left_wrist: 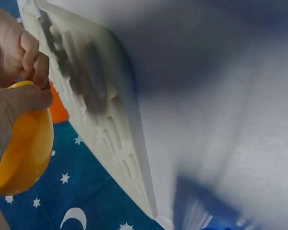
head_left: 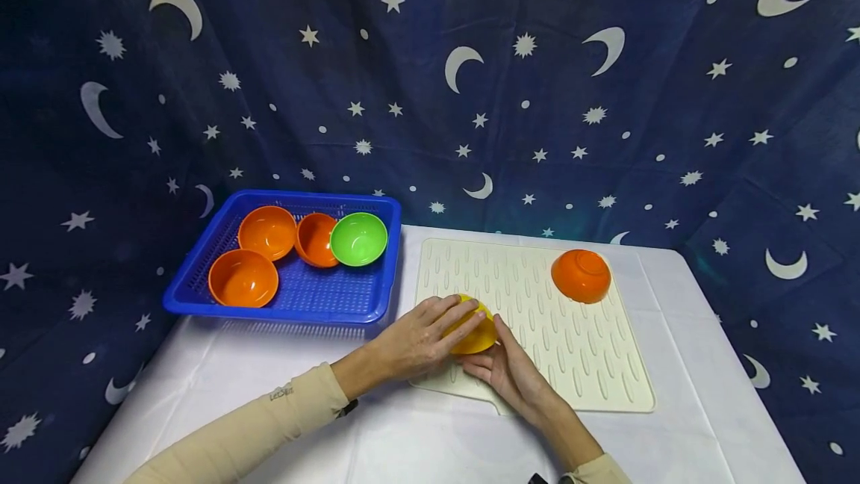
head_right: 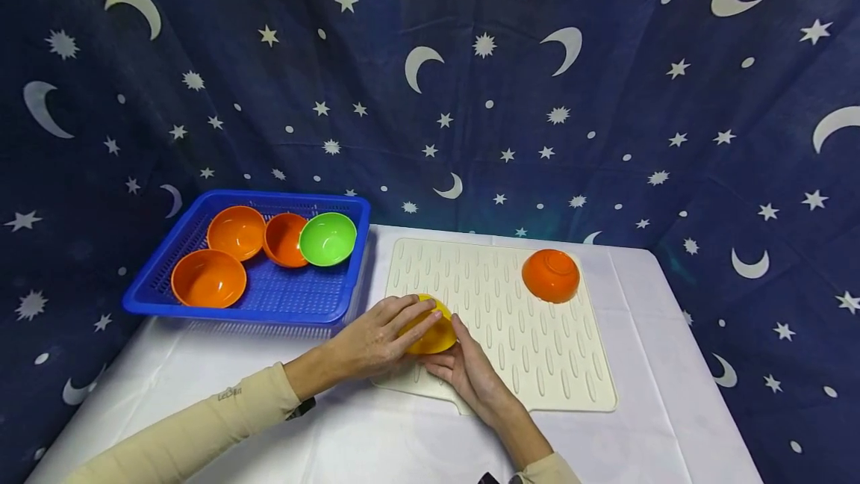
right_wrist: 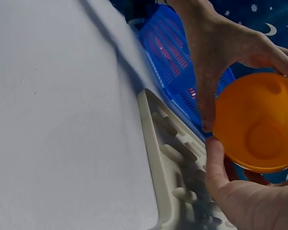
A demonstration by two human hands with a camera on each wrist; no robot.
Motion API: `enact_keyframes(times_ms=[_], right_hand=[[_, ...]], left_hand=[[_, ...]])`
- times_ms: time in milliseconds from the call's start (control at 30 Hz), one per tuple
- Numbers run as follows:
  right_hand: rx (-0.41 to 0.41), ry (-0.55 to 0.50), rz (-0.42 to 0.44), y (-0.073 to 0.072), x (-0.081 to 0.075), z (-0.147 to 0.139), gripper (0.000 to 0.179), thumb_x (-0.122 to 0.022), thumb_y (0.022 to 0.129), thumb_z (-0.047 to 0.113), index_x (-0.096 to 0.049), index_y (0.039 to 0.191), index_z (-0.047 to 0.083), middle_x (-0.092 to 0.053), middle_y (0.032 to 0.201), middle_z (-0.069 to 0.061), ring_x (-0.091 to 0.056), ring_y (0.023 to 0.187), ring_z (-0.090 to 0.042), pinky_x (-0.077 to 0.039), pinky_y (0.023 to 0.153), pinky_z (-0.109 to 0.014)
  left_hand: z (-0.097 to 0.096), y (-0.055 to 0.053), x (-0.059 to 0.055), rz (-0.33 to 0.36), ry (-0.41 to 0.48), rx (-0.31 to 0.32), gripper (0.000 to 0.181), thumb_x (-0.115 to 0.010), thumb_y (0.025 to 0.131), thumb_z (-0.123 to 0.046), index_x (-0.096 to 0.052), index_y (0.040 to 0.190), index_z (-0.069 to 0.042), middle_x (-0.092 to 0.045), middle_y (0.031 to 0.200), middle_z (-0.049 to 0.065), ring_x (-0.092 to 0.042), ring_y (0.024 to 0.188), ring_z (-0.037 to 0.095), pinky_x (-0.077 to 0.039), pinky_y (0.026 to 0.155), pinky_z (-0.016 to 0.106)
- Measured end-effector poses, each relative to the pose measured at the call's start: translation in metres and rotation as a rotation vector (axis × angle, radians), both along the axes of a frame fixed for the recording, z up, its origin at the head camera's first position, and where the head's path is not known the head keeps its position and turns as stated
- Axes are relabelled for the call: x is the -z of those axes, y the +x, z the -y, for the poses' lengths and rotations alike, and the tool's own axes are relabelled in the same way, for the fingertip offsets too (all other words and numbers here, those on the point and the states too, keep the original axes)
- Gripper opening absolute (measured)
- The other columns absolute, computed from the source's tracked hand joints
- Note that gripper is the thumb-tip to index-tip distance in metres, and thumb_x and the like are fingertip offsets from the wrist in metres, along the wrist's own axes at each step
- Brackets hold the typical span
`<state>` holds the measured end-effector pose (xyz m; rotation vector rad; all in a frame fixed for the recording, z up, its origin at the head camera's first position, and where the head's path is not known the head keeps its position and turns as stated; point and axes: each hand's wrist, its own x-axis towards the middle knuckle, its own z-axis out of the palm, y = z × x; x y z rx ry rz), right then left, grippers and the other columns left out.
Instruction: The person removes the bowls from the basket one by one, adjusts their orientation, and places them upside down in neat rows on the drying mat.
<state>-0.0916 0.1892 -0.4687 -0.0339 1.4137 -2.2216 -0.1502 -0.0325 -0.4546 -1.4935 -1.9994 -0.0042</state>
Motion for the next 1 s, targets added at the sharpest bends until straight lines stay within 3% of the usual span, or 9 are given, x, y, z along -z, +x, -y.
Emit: enact_keyframes(times_ms=[100,333,500,633,733,867,1000], right_hand=[[0.065,-0.004,-0.004,0.000,-0.002,0.002,0.077,-0.031,0.108,0.056,-0.010,0.159,0.003,-0.026,0.155,-0.031,-0.047,0.134,-0.042,-0.035,0.111,-0.052],[0.266,0.061,-0.120,-0.004,-0.005,0.005,0.064,-0.043,0.109,0.043,-0.024,0.153,0.001,-0.031,0.151,-0.026,-0.045,0.136,-0.039,-0.042,0.107,-0.042],[0.401,0.145,-0.162,-0.014,-0.006,0.005,0.064,-0.057,0.105,0.035,-0.027,0.150,0.000,-0.036,0.149,-0.021,-0.045,0.137,-0.032,-0.041,0.108,-0.036],[0.496,0.267,-0.154,-0.022,-0.007,0.003,0.067,-0.063,0.103,0.033,-0.028,0.152,0.004,-0.044,0.144,-0.019,-0.050,0.134,-0.027,-0.041,0.108,-0.035],[0.537,0.337,-0.149,-0.026,-0.007,0.001,0.069,-0.065,0.102,0.031,-0.028,0.154,0.005,-0.044,0.142,-0.018,-0.050,0.130,-0.026,-0.041,0.108,-0.033],[0.558,0.405,-0.182,-0.031,-0.005,-0.001,0.071,-0.068,0.100,0.029,-0.028,0.154,0.005,-0.040,0.146,-0.018,-0.047,0.129,-0.026,-0.045,0.102,-0.024],[0.569,0.429,-0.236,-0.036,-0.002,-0.004,0.072,-0.071,0.098,0.025,-0.028,0.153,0.007,-0.038,0.146,-0.017,-0.048,0.132,-0.027,-0.047,0.097,-0.019]], left_hand=[[-0.003,0.001,-0.002,0.038,0.027,-0.003,0.071,-0.074,0.089,-0.021,-0.043,0.150,0.001,-0.038,0.152,0.021,-0.039,0.137,0.036,-0.032,0.115,0.041],[-0.014,0.001,-0.009,0.253,0.164,0.005,0.081,-0.073,0.086,-0.028,-0.037,0.149,0.006,-0.025,0.159,0.027,-0.023,0.149,0.038,-0.022,0.119,0.050],[-0.022,-0.004,-0.009,0.333,0.212,-0.084,0.084,-0.072,0.089,-0.029,-0.032,0.153,0.006,-0.016,0.161,0.029,-0.019,0.150,0.040,-0.019,0.120,0.050],[-0.030,-0.005,-0.006,0.410,0.242,-0.175,0.081,-0.071,0.089,-0.031,-0.036,0.155,-0.001,-0.020,0.157,0.026,-0.026,0.142,0.041,-0.028,0.115,0.049],[-0.035,-0.005,-0.003,0.493,0.254,-0.221,0.082,-0.073,0.089,-0.031,-0.034,0.157,-0.004,-0.023,0.153,0.025,-0.029,0.137,0.040,-0.032,0.107,0.051],[-0.041,-0.005,0.000,0.596,0.271,-0.236,0.087,-0.075,0.088,-0.030,-0.030,0.157,-0.003,-0.021,0.155,0.023,-0.028,0.139,0.038,-0.031,0.111,0.052],[-0.043,-0.006,0.002,0.647,0.295,-0.251,0.089,-0.076,0.087,-0.031,-0.028,0.156,0.000,-0.020,0.156,0.022,-0.027,0.142,0.036,-0.029,0.114,0.051]])
